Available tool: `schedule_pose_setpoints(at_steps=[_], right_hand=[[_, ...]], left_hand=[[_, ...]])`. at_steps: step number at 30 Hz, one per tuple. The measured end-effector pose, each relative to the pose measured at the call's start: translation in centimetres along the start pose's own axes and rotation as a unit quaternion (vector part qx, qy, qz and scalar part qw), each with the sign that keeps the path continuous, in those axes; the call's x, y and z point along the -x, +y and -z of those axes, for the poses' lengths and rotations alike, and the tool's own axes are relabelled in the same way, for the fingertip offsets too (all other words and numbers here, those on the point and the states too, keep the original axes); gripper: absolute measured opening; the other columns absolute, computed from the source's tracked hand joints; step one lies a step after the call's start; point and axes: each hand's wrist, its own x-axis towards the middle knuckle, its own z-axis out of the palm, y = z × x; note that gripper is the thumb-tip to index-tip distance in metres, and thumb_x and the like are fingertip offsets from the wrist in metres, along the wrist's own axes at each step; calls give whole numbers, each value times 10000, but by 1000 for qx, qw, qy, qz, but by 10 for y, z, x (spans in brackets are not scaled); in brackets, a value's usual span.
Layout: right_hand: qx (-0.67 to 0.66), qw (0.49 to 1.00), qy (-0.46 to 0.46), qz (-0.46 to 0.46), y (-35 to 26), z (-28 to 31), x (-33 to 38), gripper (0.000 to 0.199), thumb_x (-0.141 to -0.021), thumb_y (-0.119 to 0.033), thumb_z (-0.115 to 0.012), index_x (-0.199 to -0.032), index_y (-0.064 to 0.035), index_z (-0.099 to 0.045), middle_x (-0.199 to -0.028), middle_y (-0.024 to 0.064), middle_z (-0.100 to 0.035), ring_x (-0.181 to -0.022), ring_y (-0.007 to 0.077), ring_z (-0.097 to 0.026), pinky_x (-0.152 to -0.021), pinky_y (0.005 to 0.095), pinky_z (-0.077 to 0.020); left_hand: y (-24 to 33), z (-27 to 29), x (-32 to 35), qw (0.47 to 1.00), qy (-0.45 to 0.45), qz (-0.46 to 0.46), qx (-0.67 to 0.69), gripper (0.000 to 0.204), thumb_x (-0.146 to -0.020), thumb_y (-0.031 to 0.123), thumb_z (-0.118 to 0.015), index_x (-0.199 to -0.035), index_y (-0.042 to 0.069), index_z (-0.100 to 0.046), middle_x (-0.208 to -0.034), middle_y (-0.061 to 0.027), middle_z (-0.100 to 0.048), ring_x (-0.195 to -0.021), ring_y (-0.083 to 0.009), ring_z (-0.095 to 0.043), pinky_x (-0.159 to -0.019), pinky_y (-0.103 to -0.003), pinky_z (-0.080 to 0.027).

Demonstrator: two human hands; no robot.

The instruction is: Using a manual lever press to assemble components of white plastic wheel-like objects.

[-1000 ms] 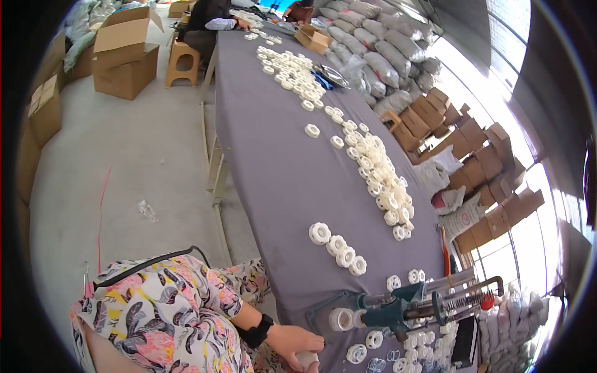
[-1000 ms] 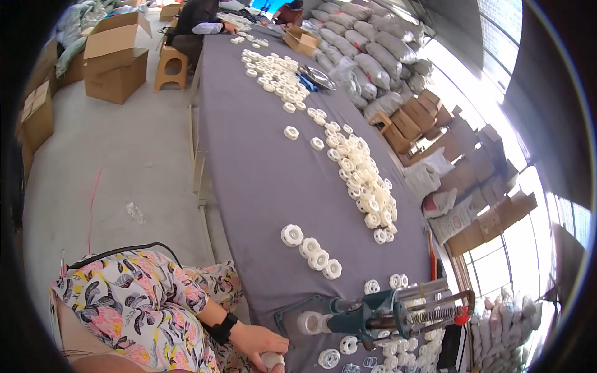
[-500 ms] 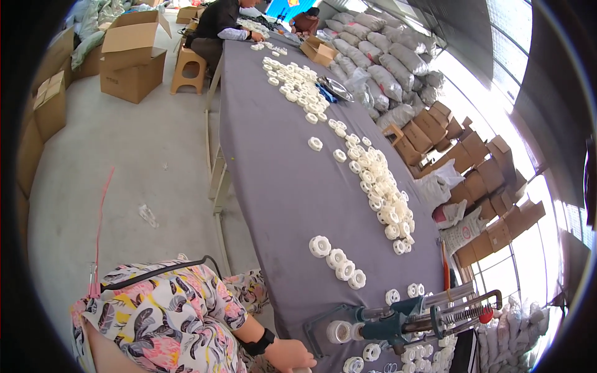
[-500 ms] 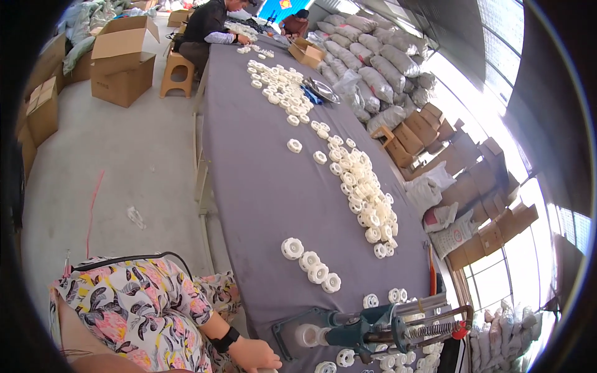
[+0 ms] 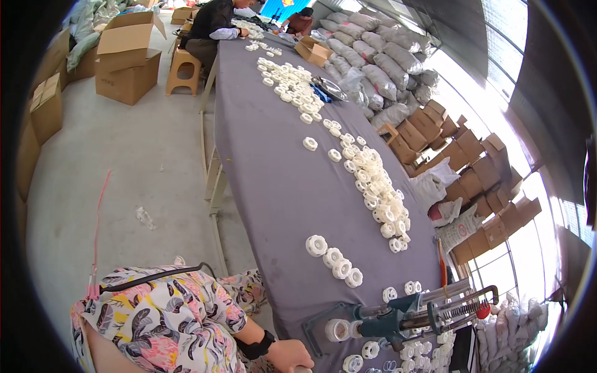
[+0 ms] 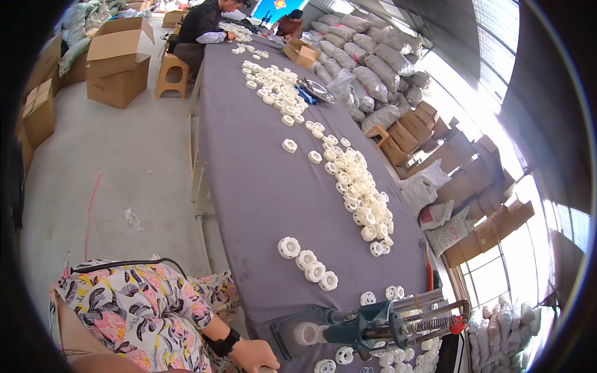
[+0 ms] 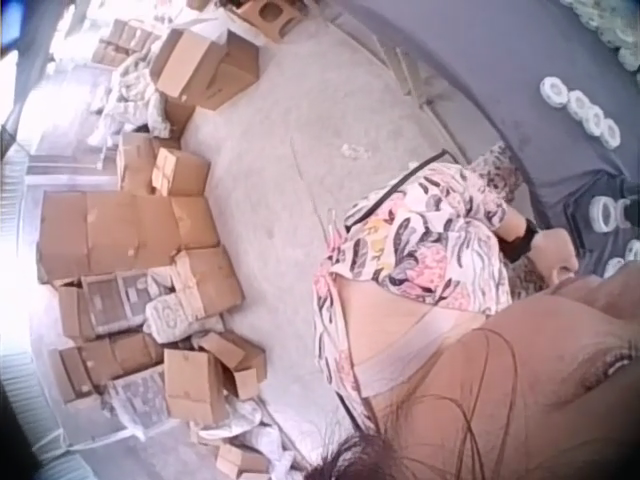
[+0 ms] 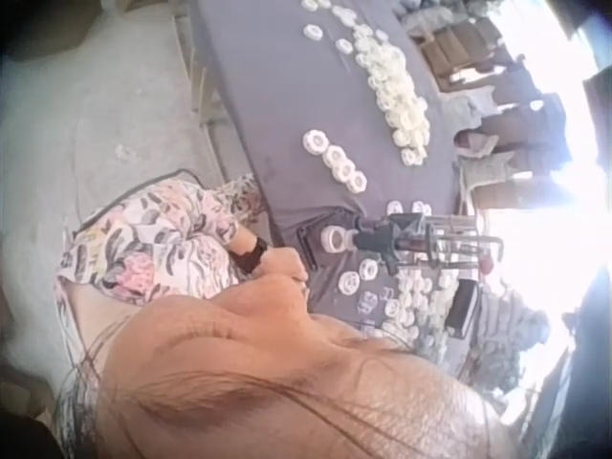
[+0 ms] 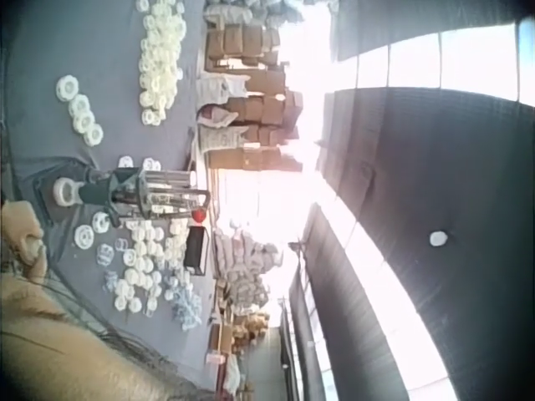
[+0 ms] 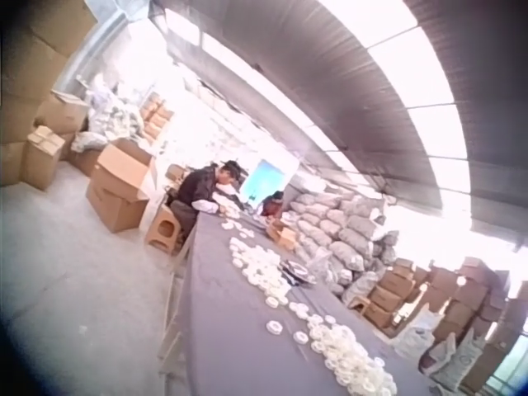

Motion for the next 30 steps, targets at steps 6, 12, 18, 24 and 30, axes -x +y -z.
schedule_pose_setpoints(at_steps=[6, 12, 18, 24, 30], right_hand=[[-182, 953, 164, 180, -131, -14, 49, 496, -913, -401, -370, -1187, -16, -518, -1068, 126, -613, -935, 241, -597, -801, 383, -483], [-22, 792, 554, 257, -427, -265, 246, 343, -913, -276, -450, -1058, 6, -582, -964, 85, -624, -845, 176, -605, -734, 309, -476], [-224, 807, 437, 328, -424, -243, 253, 336, -946, -270, -479, -1086, 15, -587, -914, 6, -621, -798, 60, -550, -709, 228, -460], [-315, 794, 420, 306, -444, -259, 288, 331, -952, -274, -469, -1077, 10, -587, -885, -5, -608, -766, 36, -532, -671, 194, -444], [-334, 801, 396, 299, -434, -245, 276, 369, -950, -300, -469, -1155, -1, -536, -969, 16, -601, -780, 40, -536, -700, 182, -437]], left_hand=[[3, -8, -2, 994, -8, 39, 98, 286, -788, 355, -588, -759, 72, -609, -710, -175, -622, -667, -333, -617, -569, -431, -457], [-27, -20, -14, 998, 1, 6, 58, 491, -628, 546, -674, -671, 69, -569, -642, -125, -581, -625, -311, -596, -537, -380, -458], [-34, -41, -48, 997, 2, -60, -41, 488, -537, 474, -753, -530, 64, -489, -535, -109, -518, -486, -269, -549, -457, -351, -431], [-27, -46, -58, 993, 24, -115, -1, 439, -494, 374, -741, -517, 60, -435, -509, -99, -466, -447, -268, -500, -424, -349, -391], [-26, -51, -59, 995, 12, -93, -45, 447, -514, 394, -754, -565, 65, -456, -541, -96, -490, -480, -273, -520, -445, -356, -401]])
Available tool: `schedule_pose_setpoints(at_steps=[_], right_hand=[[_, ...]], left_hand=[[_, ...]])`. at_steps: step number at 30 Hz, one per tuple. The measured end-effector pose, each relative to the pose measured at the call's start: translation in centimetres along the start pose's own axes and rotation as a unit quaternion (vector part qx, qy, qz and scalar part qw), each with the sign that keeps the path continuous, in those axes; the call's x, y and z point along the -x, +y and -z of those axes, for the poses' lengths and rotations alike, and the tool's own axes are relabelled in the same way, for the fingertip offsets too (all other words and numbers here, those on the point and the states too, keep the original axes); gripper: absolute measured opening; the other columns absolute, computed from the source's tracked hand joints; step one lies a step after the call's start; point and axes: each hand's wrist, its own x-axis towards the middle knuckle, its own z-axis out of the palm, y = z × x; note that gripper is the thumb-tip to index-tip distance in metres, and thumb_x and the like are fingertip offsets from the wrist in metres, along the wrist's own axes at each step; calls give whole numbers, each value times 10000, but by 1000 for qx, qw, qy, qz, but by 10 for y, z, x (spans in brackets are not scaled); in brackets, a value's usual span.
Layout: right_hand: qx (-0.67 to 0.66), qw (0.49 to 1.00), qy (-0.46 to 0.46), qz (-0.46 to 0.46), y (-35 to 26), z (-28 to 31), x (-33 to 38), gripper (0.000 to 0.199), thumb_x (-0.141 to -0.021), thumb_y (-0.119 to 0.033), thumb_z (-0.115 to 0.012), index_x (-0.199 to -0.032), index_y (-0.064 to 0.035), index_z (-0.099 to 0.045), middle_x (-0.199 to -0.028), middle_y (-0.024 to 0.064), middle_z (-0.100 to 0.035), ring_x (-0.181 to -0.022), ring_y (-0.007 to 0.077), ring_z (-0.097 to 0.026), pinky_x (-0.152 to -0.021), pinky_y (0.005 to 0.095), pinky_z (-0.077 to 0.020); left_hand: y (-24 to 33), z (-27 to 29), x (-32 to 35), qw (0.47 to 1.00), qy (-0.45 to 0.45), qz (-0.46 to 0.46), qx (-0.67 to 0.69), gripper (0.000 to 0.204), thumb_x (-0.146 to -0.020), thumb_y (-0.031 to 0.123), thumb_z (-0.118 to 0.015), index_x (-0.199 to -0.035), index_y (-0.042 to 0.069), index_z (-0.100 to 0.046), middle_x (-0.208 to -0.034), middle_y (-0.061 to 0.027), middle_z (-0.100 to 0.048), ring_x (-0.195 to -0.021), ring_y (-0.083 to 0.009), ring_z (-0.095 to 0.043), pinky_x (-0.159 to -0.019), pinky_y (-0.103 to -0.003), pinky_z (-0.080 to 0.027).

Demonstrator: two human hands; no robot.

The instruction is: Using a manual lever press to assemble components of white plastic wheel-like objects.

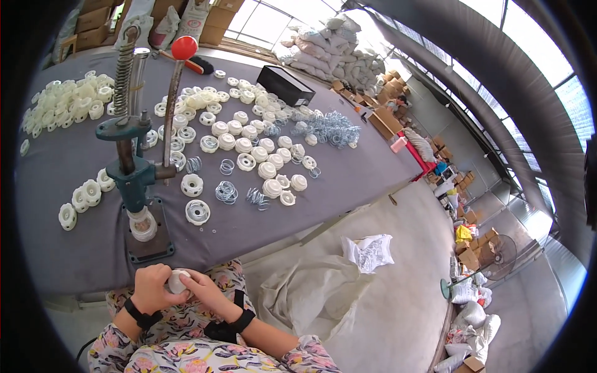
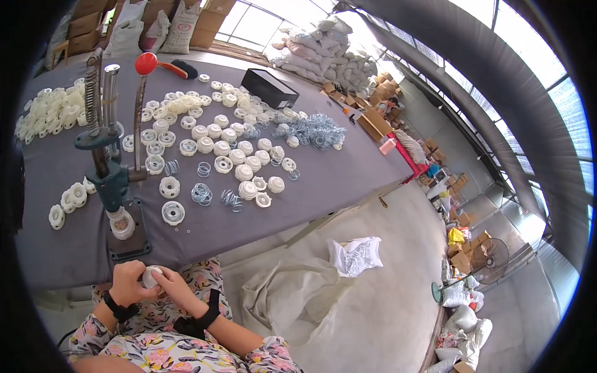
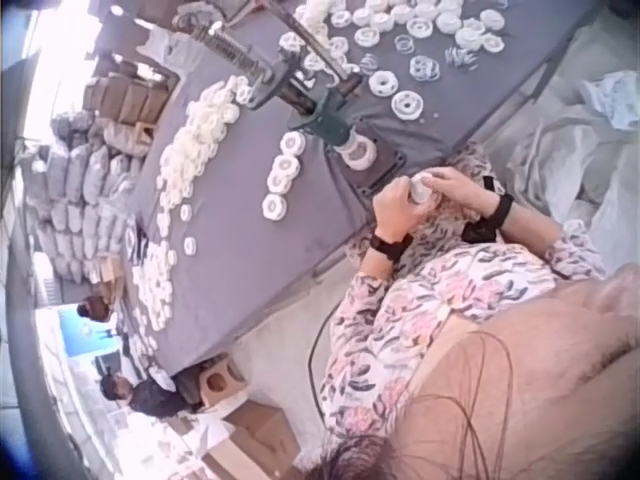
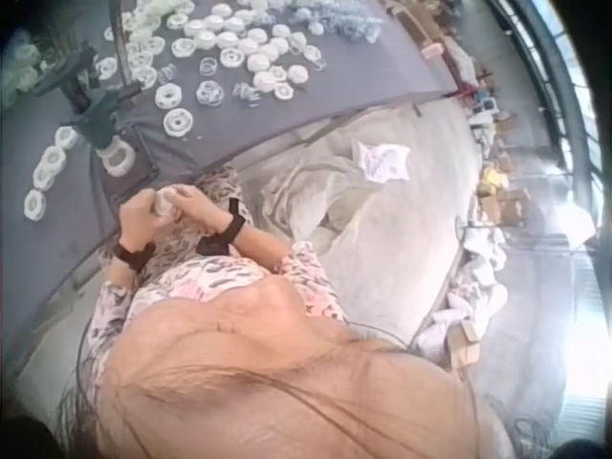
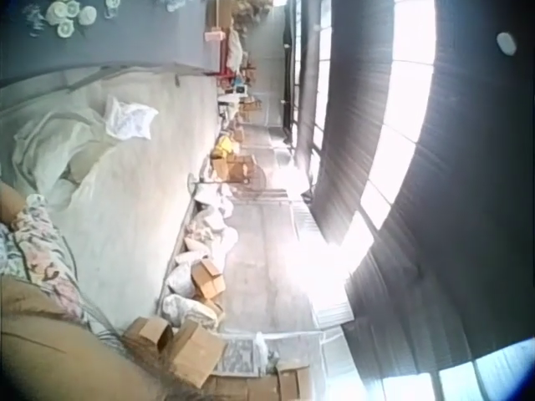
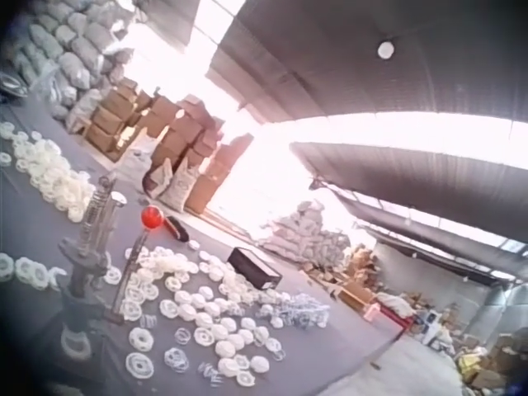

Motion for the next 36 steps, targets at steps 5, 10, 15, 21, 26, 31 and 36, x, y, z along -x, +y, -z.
schedule_pose_setpoints(at_steps=[5, 10, 15, 21, 26, 31, 36], right_hand=[[-27, 999, -22, -2, -2, -1, 3, 439, -942, -375, -450, -1241, -57, -497, -1076, 28, -571, -904, 104, -545, -697, 237, -472], [-97, 992, 51, 65, 8, 51, -18, 454, -965, -351, -401, -1301, -47, -429, -1169, 37, -526, -1003, 122, -530, -846, 269, -442], [-10, 912, 355, 207, -37, 116, 0, 432, -947, -371, -414, -1211, -39, -494, -1075, 74, -579, -915, 157, -588, -700, 277, -500], [-113, 922, 314, 198, -55, 204, 10, 462, -931, -443, -382, -1094, -45, -552, -900, 94, -651, -792, 210, -653, -547, 286, -519], [89, 669, 616, 406, -82, 260, 22, 411, -936, -316, -404, -1150, 18, -513, -1034, 151, -619, -972, 301, -602, -764, 367, -499], [418, 674, 548, 265, -101, 218, 10, 427, -903, -264, -489, -1236, 3, -468, -1193, 212, -532, -1106, 337, -522, -896, 400, -431], [483, 724, 443, 214, -73, 232, -9, 425, -886, -200, -523, -1252, 7, -456, -1242, 226, -500, -1159, 351, -477, -976, 386, -371]], left_hand=[[3, 6, 2, 997, -39, 58, 26, 446, -531, 394, -768, -639, 46, -511, -596, -95, -536, -516, -266, -549, -483, -337, -423], [6, 16, -3, 978, -62, 138, 140, 410, -567, 293, -751, -794, 39, -522, -646, -81, -519, -516, -198, -524, -509, -299, -435], [-10, 17, 11, 977, -18, 120, 174, 303, -632, 198, -705, -816, 40, -522, -687, -83, -528, -542, -195, -527, -517, -289, -424], [-9, 24, 19, 978, -19, 137, 159, 216, -665, 110, -679, -802, 37, -528, -682, -80, -527, -545, -199, -529, -517, -289, -423], [-7, 26, 4, 977, -56, 136, 154, 190, -699, 104, -675, -798, 36, -528, -678, -75, -528, -539, -188, -527, -513, -285, -421], [-12, 23, 6, 978, -50, 132, 152, 172, -717, 66, -663, -811, 30, -523, -657, -64, -507, -515, -139, -498, -487, -250, -392], [-12, 23, 2, 982, -61, 116, 134, 170, -698, 61, -669, -783, 26, -526, -666, -72, -494, -502, -166, -479, -478, -271, -375]])
